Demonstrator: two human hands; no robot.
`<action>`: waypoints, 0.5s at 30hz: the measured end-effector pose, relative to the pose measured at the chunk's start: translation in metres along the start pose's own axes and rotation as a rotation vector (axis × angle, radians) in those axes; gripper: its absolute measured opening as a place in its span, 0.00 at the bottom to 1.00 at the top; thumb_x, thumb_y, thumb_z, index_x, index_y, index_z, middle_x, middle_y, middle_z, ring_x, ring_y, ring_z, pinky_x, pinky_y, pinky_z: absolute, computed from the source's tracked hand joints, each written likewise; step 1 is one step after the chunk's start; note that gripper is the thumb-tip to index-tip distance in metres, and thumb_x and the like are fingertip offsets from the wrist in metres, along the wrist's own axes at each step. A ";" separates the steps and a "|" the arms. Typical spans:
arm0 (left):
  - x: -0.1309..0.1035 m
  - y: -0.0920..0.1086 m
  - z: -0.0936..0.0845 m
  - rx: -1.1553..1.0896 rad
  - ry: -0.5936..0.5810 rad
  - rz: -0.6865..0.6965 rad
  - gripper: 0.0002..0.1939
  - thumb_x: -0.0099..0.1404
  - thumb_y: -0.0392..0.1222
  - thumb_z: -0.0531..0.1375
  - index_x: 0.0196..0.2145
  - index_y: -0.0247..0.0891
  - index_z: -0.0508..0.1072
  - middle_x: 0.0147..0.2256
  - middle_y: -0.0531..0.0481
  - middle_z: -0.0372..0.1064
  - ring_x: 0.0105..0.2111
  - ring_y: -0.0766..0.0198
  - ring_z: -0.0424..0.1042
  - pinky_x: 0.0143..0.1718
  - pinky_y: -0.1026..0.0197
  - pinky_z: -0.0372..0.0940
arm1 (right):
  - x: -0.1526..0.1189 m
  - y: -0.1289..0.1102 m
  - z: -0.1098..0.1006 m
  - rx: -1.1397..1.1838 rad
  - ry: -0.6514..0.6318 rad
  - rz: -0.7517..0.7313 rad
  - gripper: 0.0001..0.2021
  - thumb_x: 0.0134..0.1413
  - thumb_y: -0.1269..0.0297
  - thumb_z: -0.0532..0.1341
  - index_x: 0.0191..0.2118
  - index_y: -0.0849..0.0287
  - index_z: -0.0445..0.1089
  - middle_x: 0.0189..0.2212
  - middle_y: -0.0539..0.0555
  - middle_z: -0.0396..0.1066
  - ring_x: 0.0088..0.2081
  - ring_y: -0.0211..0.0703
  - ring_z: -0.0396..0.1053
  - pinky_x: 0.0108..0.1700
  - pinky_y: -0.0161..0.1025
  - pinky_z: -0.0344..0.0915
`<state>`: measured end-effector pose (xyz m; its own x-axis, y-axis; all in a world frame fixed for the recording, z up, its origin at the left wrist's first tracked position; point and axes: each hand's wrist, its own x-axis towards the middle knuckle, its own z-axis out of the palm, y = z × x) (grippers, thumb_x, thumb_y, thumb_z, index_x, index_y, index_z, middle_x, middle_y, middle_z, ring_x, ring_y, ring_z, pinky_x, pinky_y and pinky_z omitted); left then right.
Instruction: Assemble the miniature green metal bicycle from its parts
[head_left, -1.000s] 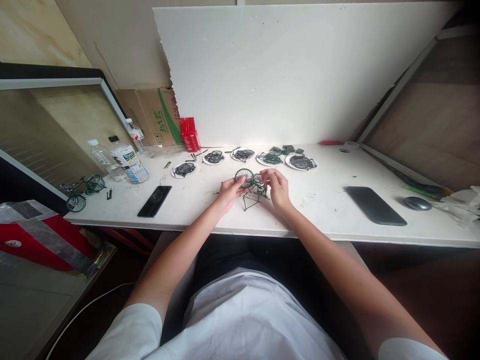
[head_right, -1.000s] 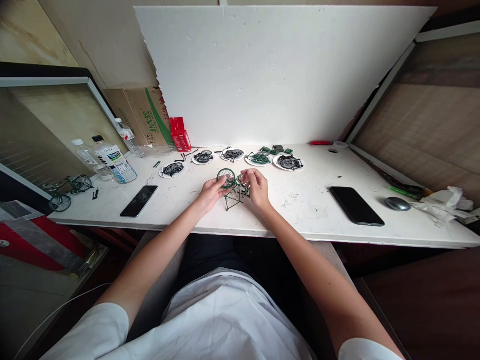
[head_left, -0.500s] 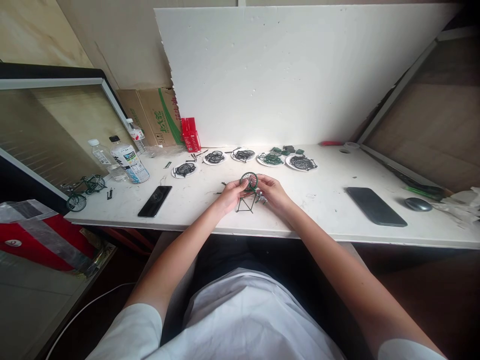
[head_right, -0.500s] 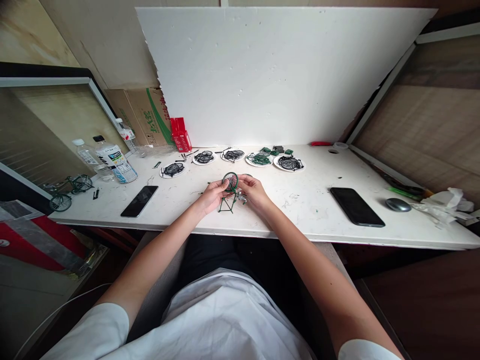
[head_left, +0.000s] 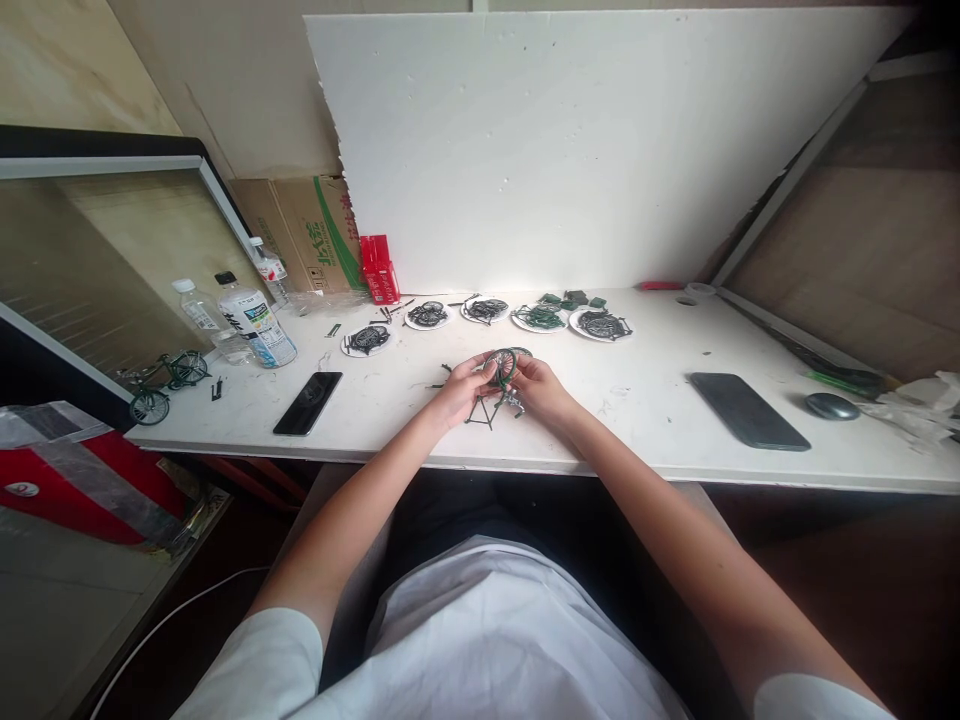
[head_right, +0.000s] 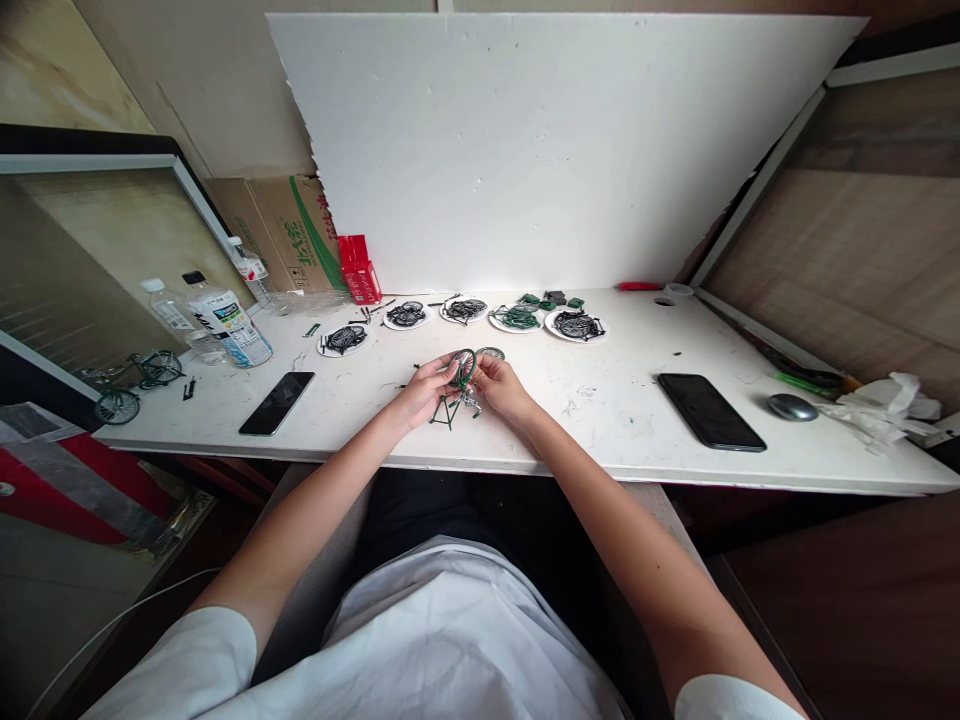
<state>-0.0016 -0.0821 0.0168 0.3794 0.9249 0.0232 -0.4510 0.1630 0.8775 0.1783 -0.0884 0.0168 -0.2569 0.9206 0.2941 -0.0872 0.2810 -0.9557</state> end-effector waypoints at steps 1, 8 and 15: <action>0.000 0.000 0.000 0.003 -0.007 -0.004 0.26 0.57 0.47 0.79 0.51 0.38 0.81 0.40 0.48 0.80 0.33 0.64 0.78 0.44 0.58 0.69 | 0.000 0.001 0.000 -0.019 -0.003 -0.017 0.25 0.55 0.35 0.71 0.35 0.54 0.74 0.30 0.51 0.72 0.31 0.43 0.66 0.36 0.42 0.69; -0.001 -0.002 0.002 0.047 -0.057 -0.030 0.25 0.56 0.51 0.79 0.46 0.35 0.81 0.38 0.45 0.80 0.34 0.61 0.79 0.44 0.56 0.72 | 0.003 0.016 -0.002 -0.128 0.019 -0.080 0.17 0.57 0.44 0.70 0.36 0.53 0.72 0.34 0.52 0.75 0.38 0.48 0.71 0.44 0.47 0.73; -0.002 -0.002 0.004 0.053 -0.044 -0.014 0.27 0.54 0.53 0.80 0.45 0.35 0.81 0.38 0.45 0.81 0.34 0.61 0.79 0.44 0.57 0.72 | 0.003 0.016 -0.001 -0.131 0.042 -0.049 0.20 0.58 0.40 0.68 0.33 0.53 0.69 0.30 0.52 0.70 0.35 0.47 0.67 0.40 0.46 0.70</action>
<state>0.0021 -0.0854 0.0166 0.4209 0.9066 0.0305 -0.4022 0.1563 0.9021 0.1775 -0.0806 0.0027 -0.2149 0.9145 0.3429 0.0287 0.3568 -0.9337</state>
